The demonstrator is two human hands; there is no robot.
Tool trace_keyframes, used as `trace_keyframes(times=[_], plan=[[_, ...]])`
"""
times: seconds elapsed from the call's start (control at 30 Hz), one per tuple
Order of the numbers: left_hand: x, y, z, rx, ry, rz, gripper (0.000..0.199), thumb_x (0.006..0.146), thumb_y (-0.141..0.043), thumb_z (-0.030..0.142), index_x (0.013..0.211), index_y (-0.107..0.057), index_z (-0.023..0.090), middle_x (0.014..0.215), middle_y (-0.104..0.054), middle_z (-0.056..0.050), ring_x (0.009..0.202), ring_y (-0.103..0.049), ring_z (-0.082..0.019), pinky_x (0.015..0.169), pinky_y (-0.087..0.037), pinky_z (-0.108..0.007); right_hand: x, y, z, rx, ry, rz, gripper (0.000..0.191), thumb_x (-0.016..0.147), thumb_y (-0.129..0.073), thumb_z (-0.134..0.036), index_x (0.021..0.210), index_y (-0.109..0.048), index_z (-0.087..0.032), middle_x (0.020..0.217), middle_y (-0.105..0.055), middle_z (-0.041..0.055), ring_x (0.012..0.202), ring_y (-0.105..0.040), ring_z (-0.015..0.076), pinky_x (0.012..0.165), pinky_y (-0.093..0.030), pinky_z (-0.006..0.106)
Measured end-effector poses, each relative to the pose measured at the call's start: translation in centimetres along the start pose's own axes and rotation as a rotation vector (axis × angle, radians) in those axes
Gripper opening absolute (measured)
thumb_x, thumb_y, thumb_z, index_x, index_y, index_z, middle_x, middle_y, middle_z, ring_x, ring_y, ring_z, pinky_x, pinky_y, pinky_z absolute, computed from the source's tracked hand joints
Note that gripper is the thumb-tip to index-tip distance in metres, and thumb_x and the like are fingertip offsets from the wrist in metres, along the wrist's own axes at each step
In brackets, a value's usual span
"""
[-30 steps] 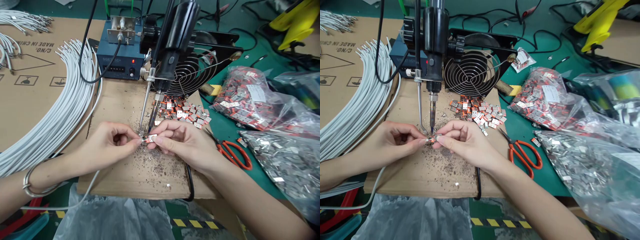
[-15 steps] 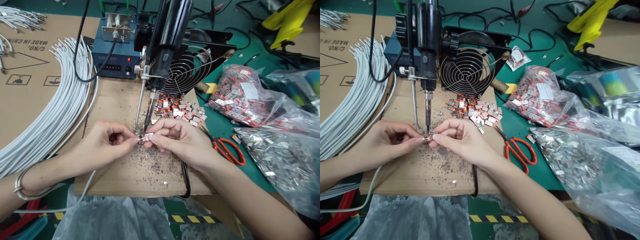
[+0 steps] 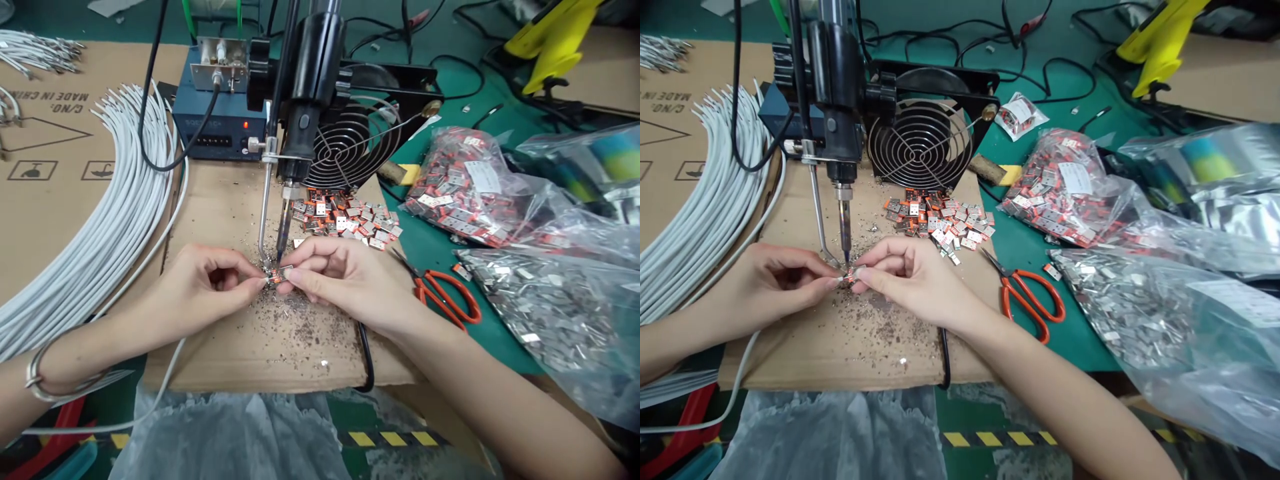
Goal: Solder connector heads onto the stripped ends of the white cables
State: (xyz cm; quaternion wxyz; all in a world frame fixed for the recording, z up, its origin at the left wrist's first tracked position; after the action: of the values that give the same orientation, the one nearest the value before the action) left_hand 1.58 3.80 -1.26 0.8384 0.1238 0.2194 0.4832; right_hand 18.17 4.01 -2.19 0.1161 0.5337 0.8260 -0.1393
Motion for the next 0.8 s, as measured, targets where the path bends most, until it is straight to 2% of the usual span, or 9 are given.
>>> trace_keyframes(times=[0.1,0.3,0.4,0.5,0.67,0.77,0.8], plan=[[-0.1,-0.2,0.0,0.006,0.025,-0.054,0.021,0.080,-0.057,0.030,0.081,-0.071,0.014,0.052,-0.045,0.003,0.049,-0.036,-0.008,0.044,-0.027,-0.020,-0.1,0.0,-0.1,-0.038,0.001,-0.047,0.014,0.071,-0.070,-0.023,0.075,-0.060,-0.014,0.064,-0.070,0.0030,0.048,-0.052,0.0065,0.044,-0.036,0.019],[-1.4,-1.3,0.3,-0.012,0.083,-0.231,0.024,0.082,-0.057,0.037,0.079,-0.066,0.015,0.057,-0.051,0.003,0.051,-0.041,-0.008,0.046,-0.030,-0.019,-1.1,0.1,-0.7,-0.150,-0.020,-0.260,0.012,0.073,-0.069,-0.021,0.073,-0.058,-0.014,0.066,-0.072,0.0046,0.053,-0.062,0.0088,0.046,-0.042,0.018],[-3.2,-2.3,1.3,-0.023,0.095,-0.298,0.025,0.084,-0.056,0.038,0.079,-0.062,0.014,0.060,-0.054,0.002,0.053,-0.045,-0.009,0.047,-0.033,-0.018,-2.2,0.1,-1.6,-0.171,0.066,-0.349,0.007,0.075,-0.065,-0.019,0.075,-0.061,-0.014,0.068,-0.073,0.0057,0.060,-0.067,0.0120,0.051,-0.048,0.020],[-5.1,-3.0,2.5,0.047,-0.001,-0.289,0.023,0.088,-0.051,0.036,0.080,-0.060,0.016,0.060,-0.056,0.003,0.054,-0.047,-0.009,0.049,-0.034,-0.019,-3.5,-0.2,-2.6,-0.238,0.205,-0.417,0.003,0.075,-0.064,-0.016,0.075,-0.064,-0.013,0.068,-0.072,0.0055,0.059,-0.067,0.0117,0.052,-0.050,0.020],[-7.0,-3.7,3.3,0.160,-0.168,-0.181,0.021,0.091,-0.047,0.033,0.087,-0.062,0.019,0.065,-0.061,0.001,0.056,-0.052,-0.010,0.051,-0.036,-0.019,-5.9,-0.7,-3.7,-0.438,0.354,-0.379,0.008,0.079,-0.061,-0.020,0.076,-0.064,-0.014,0.068,-0.072,0.0059,0.057,-0.065,0.0123,0.047,-0.048,0.020],[-8.4,-5.4,2.3,0.228,-0.263,-0.196,0.019,0.092,-0.046,0.030,0.094,-0.063,0.020,0.072,-0.065,-0.001,0.061,-0.056,-0.012,0.056,-0.039,-0.021,-8.1,-0.6,-3.7,-0.706,0.426,-0.304,0.010,0.083,-0.056,-0.020,0.085,-0.066,-0.018,0.068,-0.070,0.0038,0.056,-0.061,0.0128,0.048,-0.046,0.024],[-9.0,-6.2,1.8,0.247,-0.311,-0.214,0.018,0.091,-0.047,0.029,0.094,-0.063,0.020,0.074,-0.065,-0.002,0.062,-0.057,-0.013,0.058,-0.040,-0.022,-8.9,-0.4,-3.6,-0.780,0.476,-0.243,0.013,0.083,-0.054,-0.016,0.088,-0.066,-0.021,0.070,-0.069,0.0035,0.057,-0.060,0.0133,0.051,-0.045,0.025]])
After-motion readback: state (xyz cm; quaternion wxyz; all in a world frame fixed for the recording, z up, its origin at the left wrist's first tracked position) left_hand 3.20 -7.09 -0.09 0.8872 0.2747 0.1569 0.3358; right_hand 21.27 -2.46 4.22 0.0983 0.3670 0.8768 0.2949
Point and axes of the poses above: each hand's wrist, its own x-axis towards the middle knuckle, its own y-axis out of the back of the hand, z = x × y, the point moved 4 cm from there along x, towards the middle knuckle
